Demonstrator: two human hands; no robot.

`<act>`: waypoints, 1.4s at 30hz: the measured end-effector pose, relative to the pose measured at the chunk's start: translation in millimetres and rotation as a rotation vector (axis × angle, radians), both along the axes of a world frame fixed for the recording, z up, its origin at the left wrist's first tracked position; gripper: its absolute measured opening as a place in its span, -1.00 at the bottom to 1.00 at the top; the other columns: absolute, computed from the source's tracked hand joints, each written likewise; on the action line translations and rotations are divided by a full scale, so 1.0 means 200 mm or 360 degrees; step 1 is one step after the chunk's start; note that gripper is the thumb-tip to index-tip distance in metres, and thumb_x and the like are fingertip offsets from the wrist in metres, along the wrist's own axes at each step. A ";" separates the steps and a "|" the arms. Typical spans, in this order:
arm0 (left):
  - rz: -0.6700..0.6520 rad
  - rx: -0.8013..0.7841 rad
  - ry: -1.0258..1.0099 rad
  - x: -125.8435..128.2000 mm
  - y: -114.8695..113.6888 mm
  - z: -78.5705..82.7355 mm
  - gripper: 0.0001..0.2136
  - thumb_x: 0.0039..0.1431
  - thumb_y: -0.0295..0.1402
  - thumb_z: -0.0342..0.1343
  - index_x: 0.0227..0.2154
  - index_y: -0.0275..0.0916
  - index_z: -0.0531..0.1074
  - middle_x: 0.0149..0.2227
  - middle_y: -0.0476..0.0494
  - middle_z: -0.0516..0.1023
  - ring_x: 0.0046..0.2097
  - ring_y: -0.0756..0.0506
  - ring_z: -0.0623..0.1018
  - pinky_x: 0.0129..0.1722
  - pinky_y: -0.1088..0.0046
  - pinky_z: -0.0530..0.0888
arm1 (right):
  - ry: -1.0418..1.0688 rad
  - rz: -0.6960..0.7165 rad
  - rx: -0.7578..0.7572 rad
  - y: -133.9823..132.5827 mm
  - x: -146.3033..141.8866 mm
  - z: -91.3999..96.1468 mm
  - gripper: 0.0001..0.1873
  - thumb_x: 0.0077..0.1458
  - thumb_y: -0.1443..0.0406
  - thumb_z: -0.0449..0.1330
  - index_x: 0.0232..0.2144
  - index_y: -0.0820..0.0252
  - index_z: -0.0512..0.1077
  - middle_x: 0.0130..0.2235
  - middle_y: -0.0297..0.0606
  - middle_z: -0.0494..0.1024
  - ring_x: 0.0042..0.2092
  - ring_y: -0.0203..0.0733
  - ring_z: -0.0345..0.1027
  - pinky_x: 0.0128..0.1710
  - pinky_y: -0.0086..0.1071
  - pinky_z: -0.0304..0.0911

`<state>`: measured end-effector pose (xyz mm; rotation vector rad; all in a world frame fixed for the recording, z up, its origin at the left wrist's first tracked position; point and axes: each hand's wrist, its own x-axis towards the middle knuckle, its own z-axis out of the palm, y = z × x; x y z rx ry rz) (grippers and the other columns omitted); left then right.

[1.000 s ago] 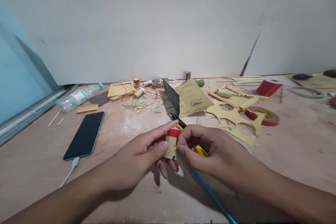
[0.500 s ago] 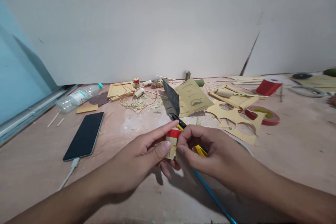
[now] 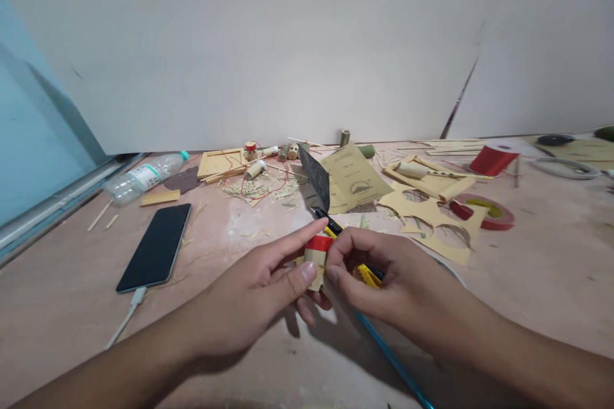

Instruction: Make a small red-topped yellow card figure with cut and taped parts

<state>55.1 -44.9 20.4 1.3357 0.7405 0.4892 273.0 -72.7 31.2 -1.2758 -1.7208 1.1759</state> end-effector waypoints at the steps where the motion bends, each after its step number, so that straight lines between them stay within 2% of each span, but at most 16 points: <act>1: -0.0003 -0.0002 -0.0005 0.00 0.00 0.00 -0.44 0.48 -0.09 0.16 0.45 0.20 0.19 -0.05 -0.15 0.61 -0.21 -0.06 0.57 -0.21 0.36 0.55 | -0.0008 -0.0005 0.0009 0.00 0.00 0.00 -0.88 0.21 0.36 0.20 -0.40 0.11 0.44 -0.43 -0.40 0.65 -0.41 -0.27 0.45 -0.41 -0.46 0.31; 6: 0.0017 -0.0008 -0.0005 0.00 0.00 0.00 -0.46 0.48 -0.10 0.15 0.44 0.21 0.21 0.00 -0.16 0.58 -0.22 -0.04 0.57 -0.20 0.36 0.55 | -0.0028 0.0006 0.0030 0.00 0.00 -0.01 -0.88 0.20 0.37 0.19 -0.40 0.11 0.45 -0.44 -0.41 0.65 -0.41 -0.29 0.45 -0.42 -0.49 0.30; 17: 0.0011 0.0065 0.0043 0.00 -0.01 0.00 -0.47 0.49 -0.08 0.13 0.44 0.21 0.21 -0.02 -0.16 0.58 -0.22 -0.06 0.56 -0.21 0.33 0.57 | -0.0054 0.0013 0.0025 -0.01 0.00 0.00 -0.87 0.22 0.33 0.20 -0.40 0.11 0.45 -0.43 -0.38 0.66 -0.42 -0.27 0.44 -0.43 -0.47 0.32; 23: 0.0011 0.0077 0.0051 0.00 0.00 -0.01 -0.44 0.49 -0.05 0.13 0.46 0.17 0.18 -0.11 -0.13 0.59 -0.24 -0.06 0.55 -0.24 0.33 0.58 | -0.0104 0.0015 0.0080 -0.01 -0.01 0.01 -0.85 0.23 0.35 0.17 -0.41 0.10 0.46 -0.43 -0.38 0.69 -0.43 -0.26 0.47 -0.43 -0.46 0.32; 33: 0.0001 0.0101 0.0102 0.01 0.00 0.00 -0.41 0.49 -0.05 0.11 0.48 0.11 0.15 -0.09 -0.13 0.56 -0.24 -0.05 0.52 -0.23 0.35 0.56 | -0.0191 0.0038 0.0128 0.00 0.00 0.01 -0.82 0.23 0.37 0.16 -0.41 0.09 0.48 -0.43 -0.41 0.68 -0.44 -0.28 0.46 -0.44 -0.47 0.30; 42: 0.0026 0.0063 0.0118 0.00 0.00 0.00 -0.35 0.43 -0.04 0.19 0.48 0.06 0.16 -0.08 -0.15 0.58 -0.25 -0.06 0.49 -0.24 0.34 0.56 | -0.0215 0.0050 0.0151 0.00 0.00 0.00 -0.81 0.24 0.36 0.18 -0.43 0.08 0.49 -0.45 -0.41 0.66 -0.43 -0.25 0.46 -0.43 -0.45 0.28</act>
